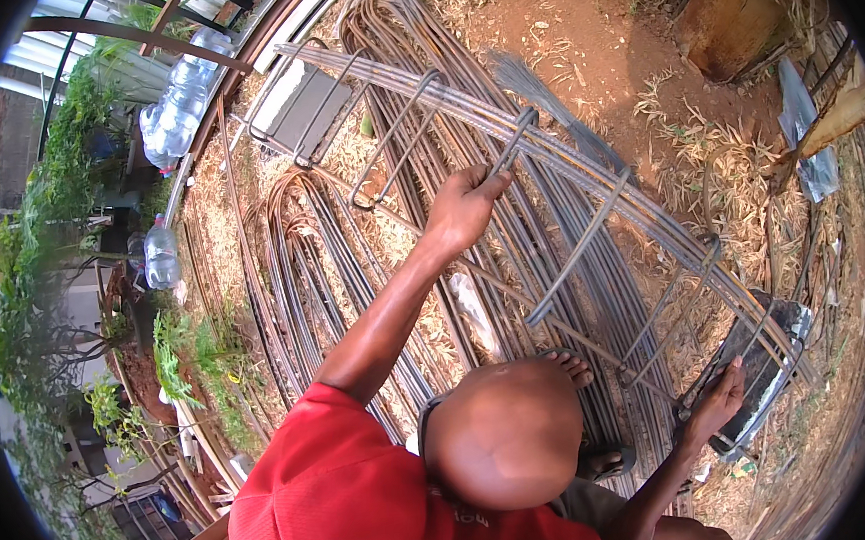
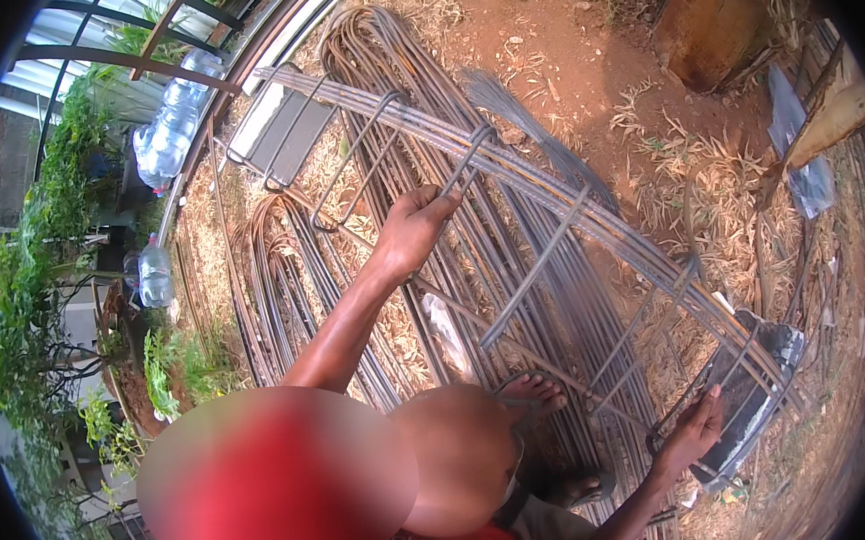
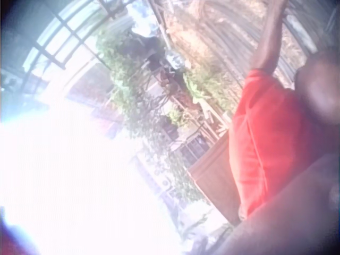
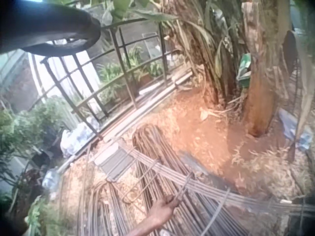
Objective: The person sits on the ground and assembles a rebar grid by tying intersecting steel bars with wire. They use pliers to twist and secure the wire at multiple junctions, occasionally adjusting the grid's position.
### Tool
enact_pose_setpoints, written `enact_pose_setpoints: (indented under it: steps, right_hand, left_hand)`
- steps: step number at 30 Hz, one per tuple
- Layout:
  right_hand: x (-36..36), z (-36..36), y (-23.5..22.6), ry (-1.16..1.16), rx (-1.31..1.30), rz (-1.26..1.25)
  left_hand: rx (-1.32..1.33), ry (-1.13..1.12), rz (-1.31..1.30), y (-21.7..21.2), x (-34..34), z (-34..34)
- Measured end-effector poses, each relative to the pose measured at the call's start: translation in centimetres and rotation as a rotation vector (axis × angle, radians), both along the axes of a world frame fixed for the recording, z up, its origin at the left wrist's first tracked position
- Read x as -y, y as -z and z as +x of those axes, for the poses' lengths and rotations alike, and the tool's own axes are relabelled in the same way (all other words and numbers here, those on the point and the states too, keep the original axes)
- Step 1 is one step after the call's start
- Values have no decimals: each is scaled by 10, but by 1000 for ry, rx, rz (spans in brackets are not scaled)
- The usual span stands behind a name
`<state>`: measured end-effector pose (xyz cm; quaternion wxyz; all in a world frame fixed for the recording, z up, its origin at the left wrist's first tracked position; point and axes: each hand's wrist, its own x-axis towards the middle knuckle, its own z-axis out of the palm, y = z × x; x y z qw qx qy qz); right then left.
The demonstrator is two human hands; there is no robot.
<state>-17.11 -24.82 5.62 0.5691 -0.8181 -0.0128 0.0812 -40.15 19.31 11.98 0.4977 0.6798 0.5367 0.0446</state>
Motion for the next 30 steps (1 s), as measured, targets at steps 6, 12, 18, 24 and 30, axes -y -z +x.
enact_pose_setpoints:
  steps: [6,12,18,24,30]
  right_hand:
    - [-5,-7,9,84,34,-126]
    - [-23,-6,-3,75,13,-70]
    - [-26,-4,-3,69,-64,-111]
    - [-18,7,-32,42,152,-506]
    - [47,48,-132,214,-45,-147]
  left_hand:
    - [56,-42,35,37,7,-1]
    - [94,-88,2,34,-9,0]
    - [259,-185,-120,57,-10,0]
    - [214,-113,-157,56,-17,-7]
    - [349,218,888,22,0,10]
